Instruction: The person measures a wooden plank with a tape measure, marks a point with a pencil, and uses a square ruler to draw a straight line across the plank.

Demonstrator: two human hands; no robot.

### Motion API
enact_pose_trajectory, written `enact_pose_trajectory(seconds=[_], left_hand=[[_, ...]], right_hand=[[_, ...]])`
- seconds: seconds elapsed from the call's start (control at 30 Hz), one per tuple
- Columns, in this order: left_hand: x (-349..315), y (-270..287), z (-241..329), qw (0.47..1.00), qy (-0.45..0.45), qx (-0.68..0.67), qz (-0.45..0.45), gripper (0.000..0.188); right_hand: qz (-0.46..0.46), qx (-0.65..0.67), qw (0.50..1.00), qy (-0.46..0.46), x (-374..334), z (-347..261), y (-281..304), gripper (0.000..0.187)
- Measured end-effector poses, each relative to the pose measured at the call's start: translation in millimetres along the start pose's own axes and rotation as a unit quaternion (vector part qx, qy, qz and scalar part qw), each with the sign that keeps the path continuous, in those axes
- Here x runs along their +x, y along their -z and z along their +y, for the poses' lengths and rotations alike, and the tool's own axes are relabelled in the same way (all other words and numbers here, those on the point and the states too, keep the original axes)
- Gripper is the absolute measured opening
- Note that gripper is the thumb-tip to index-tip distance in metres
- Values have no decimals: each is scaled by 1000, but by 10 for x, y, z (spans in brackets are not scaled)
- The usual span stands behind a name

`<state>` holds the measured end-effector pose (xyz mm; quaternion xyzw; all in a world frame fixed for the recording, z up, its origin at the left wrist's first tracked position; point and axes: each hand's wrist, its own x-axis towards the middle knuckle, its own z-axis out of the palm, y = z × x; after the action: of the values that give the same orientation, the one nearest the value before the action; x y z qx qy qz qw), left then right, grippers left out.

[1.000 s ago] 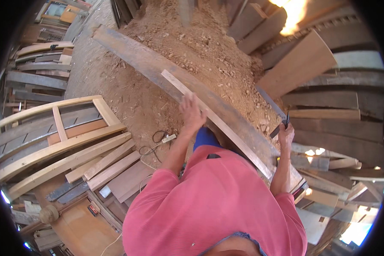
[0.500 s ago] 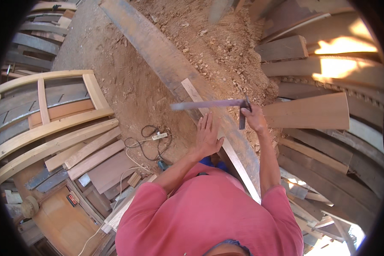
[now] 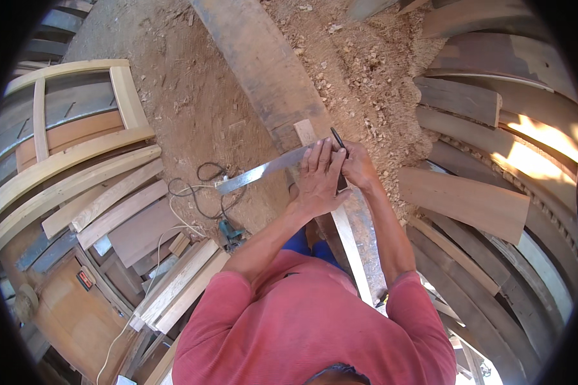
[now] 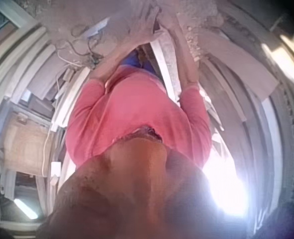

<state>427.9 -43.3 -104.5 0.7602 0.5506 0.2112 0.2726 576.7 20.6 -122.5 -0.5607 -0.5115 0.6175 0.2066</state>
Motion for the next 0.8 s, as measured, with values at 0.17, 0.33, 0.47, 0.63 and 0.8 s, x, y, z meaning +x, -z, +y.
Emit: enact_pose_trajectory(seconds=[0.17, 0.33, 0.47, 0.63, 0.8], left_hand=[[-16, -210, -81, 997, -24, -13, 69, 100], [-29, -243, -108, 996, -42, -18, 77, 96], [-35, -269, -143, 996, -55, 8, 74, 93], [-41, -254, -133, 997, -48, 13, 59, 92], [-41, -252, -126, 997, -49, 10, 61, 92]], right_hand=[[10, 21, 1000, 3, -18, -63, -20, 28], [27, 1, 1000, -15, -47, -101, -32, 30], [37, -12, 999, 2, -37, -66, -51, 30], [34, -20, 999, 1, -49, -178, -48, 29], [38, -8, 999, 14, -45, -136, -51, 29]])
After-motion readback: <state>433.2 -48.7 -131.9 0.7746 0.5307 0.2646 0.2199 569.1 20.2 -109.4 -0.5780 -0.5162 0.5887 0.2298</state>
